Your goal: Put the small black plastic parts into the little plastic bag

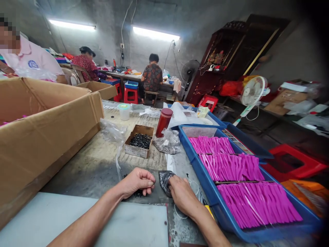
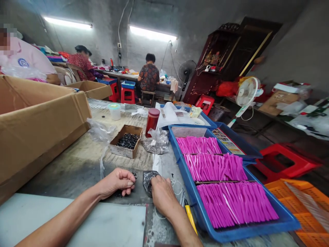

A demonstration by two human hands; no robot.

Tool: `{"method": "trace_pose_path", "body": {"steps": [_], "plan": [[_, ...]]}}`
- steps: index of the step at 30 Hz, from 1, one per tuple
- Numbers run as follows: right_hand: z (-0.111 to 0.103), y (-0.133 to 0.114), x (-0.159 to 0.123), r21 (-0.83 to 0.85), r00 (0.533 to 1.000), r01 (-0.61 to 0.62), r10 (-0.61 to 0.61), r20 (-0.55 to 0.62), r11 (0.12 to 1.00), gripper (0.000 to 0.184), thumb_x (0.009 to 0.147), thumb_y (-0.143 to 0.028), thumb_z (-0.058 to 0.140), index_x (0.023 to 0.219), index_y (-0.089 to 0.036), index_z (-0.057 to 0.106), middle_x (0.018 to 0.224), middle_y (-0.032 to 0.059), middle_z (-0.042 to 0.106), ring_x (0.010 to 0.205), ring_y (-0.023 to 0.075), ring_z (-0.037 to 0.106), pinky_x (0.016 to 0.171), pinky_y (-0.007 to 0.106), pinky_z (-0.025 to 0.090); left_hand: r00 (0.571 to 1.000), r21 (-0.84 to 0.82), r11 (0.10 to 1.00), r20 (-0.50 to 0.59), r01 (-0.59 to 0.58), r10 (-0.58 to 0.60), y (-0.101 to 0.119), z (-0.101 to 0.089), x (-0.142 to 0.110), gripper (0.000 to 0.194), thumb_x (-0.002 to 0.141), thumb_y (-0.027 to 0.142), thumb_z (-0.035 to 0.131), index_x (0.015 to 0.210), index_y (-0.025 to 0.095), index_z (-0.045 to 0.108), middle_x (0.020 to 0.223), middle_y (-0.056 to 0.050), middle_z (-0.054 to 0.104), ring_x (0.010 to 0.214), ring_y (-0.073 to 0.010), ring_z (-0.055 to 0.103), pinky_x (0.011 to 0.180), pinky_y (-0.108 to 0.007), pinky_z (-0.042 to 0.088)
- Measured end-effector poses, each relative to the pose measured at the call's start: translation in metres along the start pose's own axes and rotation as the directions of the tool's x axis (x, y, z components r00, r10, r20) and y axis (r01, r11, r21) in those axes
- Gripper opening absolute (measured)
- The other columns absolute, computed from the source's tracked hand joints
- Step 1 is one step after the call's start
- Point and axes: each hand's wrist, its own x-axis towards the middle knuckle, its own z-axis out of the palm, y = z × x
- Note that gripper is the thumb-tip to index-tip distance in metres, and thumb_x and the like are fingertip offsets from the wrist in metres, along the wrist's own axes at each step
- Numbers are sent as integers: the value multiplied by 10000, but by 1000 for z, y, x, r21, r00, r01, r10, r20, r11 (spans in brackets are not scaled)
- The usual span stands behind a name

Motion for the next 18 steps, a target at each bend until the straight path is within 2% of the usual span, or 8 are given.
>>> {"method": "trace_pose_path", "body": {"steps": [9,12,18], "plan": [[9,9,-7,172,978,65,-28,-207,983,188,735,-76,344,710,-170,505,667,32,596,642,162,533,614,263,348,999,2,999,4,-33,33,-5,1,3,208,573,241,671,669,93,561,555,-6,572,454,-70,502,399,-163,357],[11,9,-8,228,964,53,10,-267,972,167,727,-107,363,693,-182,508,649,25,592,635,165,528,590,256,368,999,4,999,1,-44,44,-7,1,3,204,573,239,672,667,95,562,546,4,557,455,-66,487,405,-164,349],[10,7,-10,379,946,44,82,-312,924,143,698,-130,406,703,-181,539,641,15,604,635,158,556,571,236,396,999,7,999,-7,-47,47,-5,3,2,201,567,238,675,653,96,561,525,17,532,451,-60,465,405,-162,329]]}}
